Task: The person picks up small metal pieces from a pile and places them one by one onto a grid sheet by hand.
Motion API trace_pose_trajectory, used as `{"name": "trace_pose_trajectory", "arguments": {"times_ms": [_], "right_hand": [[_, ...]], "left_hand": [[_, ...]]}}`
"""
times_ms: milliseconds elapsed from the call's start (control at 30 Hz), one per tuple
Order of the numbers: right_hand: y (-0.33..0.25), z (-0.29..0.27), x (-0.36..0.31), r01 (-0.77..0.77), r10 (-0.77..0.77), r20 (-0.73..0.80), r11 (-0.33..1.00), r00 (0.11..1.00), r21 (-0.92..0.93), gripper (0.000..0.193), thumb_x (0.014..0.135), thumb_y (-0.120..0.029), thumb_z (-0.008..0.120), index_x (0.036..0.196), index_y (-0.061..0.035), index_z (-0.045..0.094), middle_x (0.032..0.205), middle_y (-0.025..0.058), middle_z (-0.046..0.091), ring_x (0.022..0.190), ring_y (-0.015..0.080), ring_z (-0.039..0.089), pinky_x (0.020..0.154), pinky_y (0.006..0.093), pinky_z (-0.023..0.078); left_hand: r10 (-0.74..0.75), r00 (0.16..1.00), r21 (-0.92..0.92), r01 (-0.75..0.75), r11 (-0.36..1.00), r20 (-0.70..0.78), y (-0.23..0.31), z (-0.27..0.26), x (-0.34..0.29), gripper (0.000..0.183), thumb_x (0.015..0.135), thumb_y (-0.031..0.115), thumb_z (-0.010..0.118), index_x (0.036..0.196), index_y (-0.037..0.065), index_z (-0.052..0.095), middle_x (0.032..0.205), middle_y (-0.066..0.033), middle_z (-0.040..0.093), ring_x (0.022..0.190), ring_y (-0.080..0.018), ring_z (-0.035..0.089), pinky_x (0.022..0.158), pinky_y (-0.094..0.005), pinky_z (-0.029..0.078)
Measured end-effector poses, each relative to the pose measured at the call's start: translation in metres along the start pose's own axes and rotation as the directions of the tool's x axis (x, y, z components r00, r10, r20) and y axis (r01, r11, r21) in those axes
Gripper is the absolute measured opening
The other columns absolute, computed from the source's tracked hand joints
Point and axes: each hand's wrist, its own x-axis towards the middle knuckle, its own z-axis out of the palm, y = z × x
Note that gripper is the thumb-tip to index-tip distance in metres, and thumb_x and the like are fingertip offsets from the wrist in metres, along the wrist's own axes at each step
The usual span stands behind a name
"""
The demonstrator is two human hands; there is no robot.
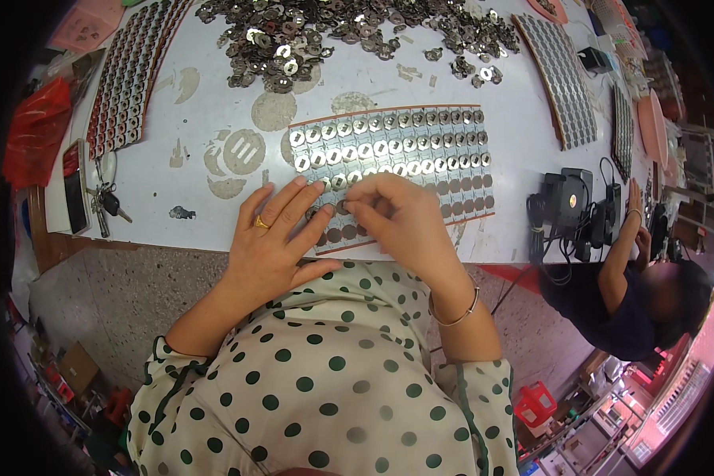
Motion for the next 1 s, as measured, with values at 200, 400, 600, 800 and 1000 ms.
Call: {"name": "trace_pose_trajectory", "arguments": {"times_ms": [200, 400, 600, 800, 1000], "right_hand": [[-0.004, 0.003, 0.001, 0.192, -0.182, 0.065, 0.961, 0.981, -0.199, 0.013, 0.089, -0.002, 0.074, 0.101, -0.001, 0.071, 0.086, 0.0071, 0.068, 0.067, 0.0114, 0.063, 0.061, 0.0268, 0.051], [-0.005, 0.002, 0.0, 0.234, -0.218, 0.096, 0.948, 0.971, -0.217, 0.013, 0.089, -0.002, 0.072, 0.102, -0.0016, 0.07, 0.09, 0.0101, 0.068, 0.07, 0.0174, 0.067, 0.064, 0.0282, 0.053], [-0.002, 0.01, -0.005, 0.264, -0.28, -0.008, 0.912, 0.96, -0.313, 0.016, 0.088, -0.004, 0.075, 0.102, -0.002, 0.067, 0.093, 0.0111, 0.064, 0.072, 0.0249, 0.068, 0.065, 0.034, 0.055], [0.009, 0.018, -0.009, 0.359, -0.391, -0.022, 0.864, 0.92, -0.352, 0.013, 0.089, -0.004, 0.073, 0.101, -0.0037, 0.067, 0.093, 0.012, 0.063, 0.071, 0.0307, 0.066, 0.062, 0.0385, 0.053], [-0.008, -0.001, 0.001, 0.381, -0.418, 0.013, 0.814, 0.908, -0.438, 0.013, 0.092, -0.006, 0.072, 0.105, -0.0052, 0.071, 0.09, 0.0119, 0.065, 0.072, 0.0296, 0.068, 0.063, 0.0383, 0.054]], "left_hand": [[0.002, 1.0, 0.017, -0.001, 1.0, -0.009, -0.002, 0.002, 0.0, 0.055, 0.082, 0.05, 0.078, 0.12, 0.011, 0.07, 0.147, -0.0093, 0.057, 0.139, -0.0254, 0.05, 0.115, -0.0507, 0.034], [0.01, 0.999, -0.021, -0.011, 1.0, -0.04, -0.002, 0.004, 0.0, 0.051, 0.082, 0.046, 0.079, 0.114, 0.008, 0.069, 0.147, -0.011, 0.058, 0.138, -0.0262, 0.051, 0.115, -0.0516, 0.034], [0.007, 0.999, 0.0, -0.007, 1.0, -0.035, 0.001, 0.003, 0.001, 0.043, 0.082, 0.041, 0.079, 0.108, 0.01, 0.065, 0.144, -0.0114, 0.058, 0.137, -0.0264, 0.051, 0.115, -0.0528, 0.036], [0.021, 0.999, 0.014, -0.021, 1.0, -0.041, 0.002, 0.008, -0.002, 0.046, 0.085, 0.043, 0.077, 0.11, 0.007, 0.067, 0.146, -0.0141, 0.057, 0.138, -0.0298, 0.05, 0.116, -0.056, 0.031], [0.007, 0.999, 0.027, -0.005, 1.0, -0.05, 0.002, 0.009, -0.001, 0.045, 0.085, 0.042, 0.076, 0.118, 0.012, 0.069, 0.145, -0.0131, 0.057, 0.138, -0.029, 0.049, 0.116, -0.0558, 0.031]]}}
